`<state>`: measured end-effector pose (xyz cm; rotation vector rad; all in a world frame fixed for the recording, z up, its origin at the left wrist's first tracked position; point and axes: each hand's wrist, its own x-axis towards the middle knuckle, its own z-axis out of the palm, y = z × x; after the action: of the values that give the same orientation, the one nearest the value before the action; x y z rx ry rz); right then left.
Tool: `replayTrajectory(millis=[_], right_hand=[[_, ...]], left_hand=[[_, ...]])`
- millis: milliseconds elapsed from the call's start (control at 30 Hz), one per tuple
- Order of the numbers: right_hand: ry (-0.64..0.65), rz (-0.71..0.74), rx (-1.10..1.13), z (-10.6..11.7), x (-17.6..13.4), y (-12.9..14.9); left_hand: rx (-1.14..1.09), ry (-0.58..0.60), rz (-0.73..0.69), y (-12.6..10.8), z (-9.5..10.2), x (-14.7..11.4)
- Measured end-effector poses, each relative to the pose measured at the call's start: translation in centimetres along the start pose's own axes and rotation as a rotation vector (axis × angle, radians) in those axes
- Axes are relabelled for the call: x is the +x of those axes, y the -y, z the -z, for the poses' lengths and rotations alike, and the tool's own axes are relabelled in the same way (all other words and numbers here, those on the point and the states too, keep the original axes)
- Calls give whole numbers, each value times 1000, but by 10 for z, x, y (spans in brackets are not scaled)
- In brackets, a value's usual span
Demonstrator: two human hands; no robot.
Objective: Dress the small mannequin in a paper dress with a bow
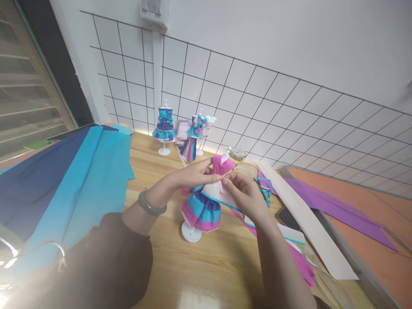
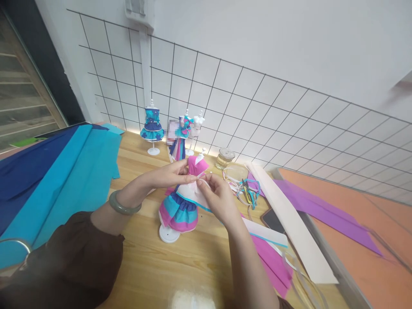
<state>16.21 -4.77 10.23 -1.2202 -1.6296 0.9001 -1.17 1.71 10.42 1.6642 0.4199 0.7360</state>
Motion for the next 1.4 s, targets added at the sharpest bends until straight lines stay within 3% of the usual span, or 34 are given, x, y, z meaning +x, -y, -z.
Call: replayTrajectory(millis=[267,467,933,1400], right_hand=[[-21,2,-49,-1,-2,2],[-38,-4,-47,-2,-4,4],[-26,-22,-80,0,-5,8],[94,-60,-53,5,-10,15]], left_hand=[[12,42,-9,-4,1,-2],[145,-25,0,-10,3,-5],[126,-48,5,-12,2,-4],[44,65,-39,-6,5,-1]])
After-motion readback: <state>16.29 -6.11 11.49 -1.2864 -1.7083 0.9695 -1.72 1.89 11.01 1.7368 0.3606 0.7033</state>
